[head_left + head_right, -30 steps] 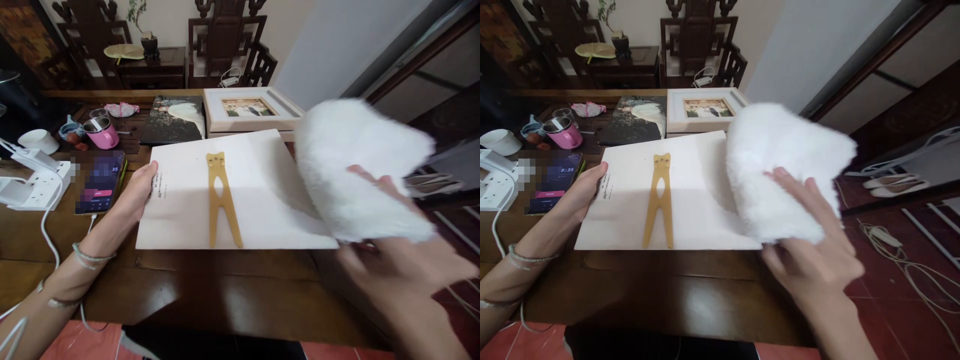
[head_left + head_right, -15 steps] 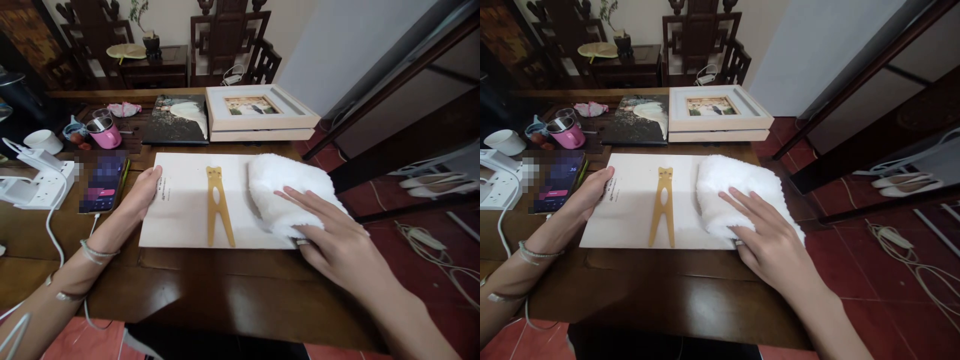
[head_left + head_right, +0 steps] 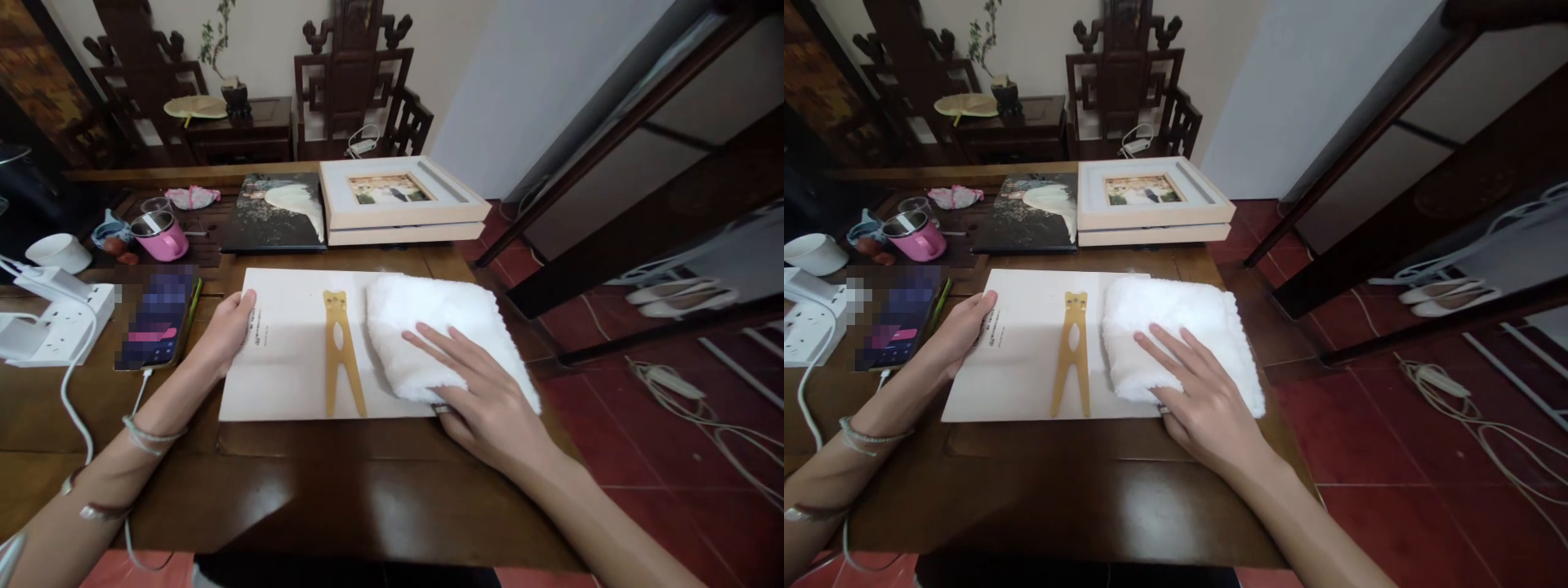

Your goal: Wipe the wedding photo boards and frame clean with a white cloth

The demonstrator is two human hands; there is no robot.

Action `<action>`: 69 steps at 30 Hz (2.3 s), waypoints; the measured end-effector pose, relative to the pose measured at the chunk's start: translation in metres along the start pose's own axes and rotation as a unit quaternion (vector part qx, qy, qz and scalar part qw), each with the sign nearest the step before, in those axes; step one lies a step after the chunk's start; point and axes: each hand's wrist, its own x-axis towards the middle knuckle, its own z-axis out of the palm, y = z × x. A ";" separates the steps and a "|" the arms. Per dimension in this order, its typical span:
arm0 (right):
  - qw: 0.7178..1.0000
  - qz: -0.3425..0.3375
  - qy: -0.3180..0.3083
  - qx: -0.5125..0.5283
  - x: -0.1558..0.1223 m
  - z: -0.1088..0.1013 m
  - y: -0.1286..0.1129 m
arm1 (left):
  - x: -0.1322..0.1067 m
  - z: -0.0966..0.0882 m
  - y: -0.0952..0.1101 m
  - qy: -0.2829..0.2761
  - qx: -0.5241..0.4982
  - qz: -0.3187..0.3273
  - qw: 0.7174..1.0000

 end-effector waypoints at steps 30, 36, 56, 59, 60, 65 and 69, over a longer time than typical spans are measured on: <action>1.000 0.009 0.002 0.008 -0.006 0.006 0.007 | -0.007 -0.002 -0.007 0.057 0.563 0.272 0.778; 0.999 0.010 -0.008 0.031 -0.006 0.007 0.010 | -0.005 -0.001 -0.020 0.067 0.561 0.300 0.769; 0.999 0.017 -0.003 0.042 0.002 0.009 0.011 | -0.013 0.013 -0.020 -0.064 0.570 0.345 0.743; 0.999 0.002 -0.015 0.042 0.002 0.008 0.000 | -0.011 0.013 -0.023 -0.056 0.564 0.349 0.747; 0.999 -0.006 -0.018 0.044 0.002 0.006 -0.006 | -0.011 0.013 -0.024 -0.053 0.564 0.348 0.747; 0.996 -0.027 -0.063 0.061 0.001 -0.010 -0.028 | -0.012 0.011 -0.025 -0.048 0.558 0.347 0.752; 0.992 -0.008 -0.108 0.070 0.011 -0.010 -0.008 | -0.008 0.010 -0.028 -0.065 0.540 0.358 0.759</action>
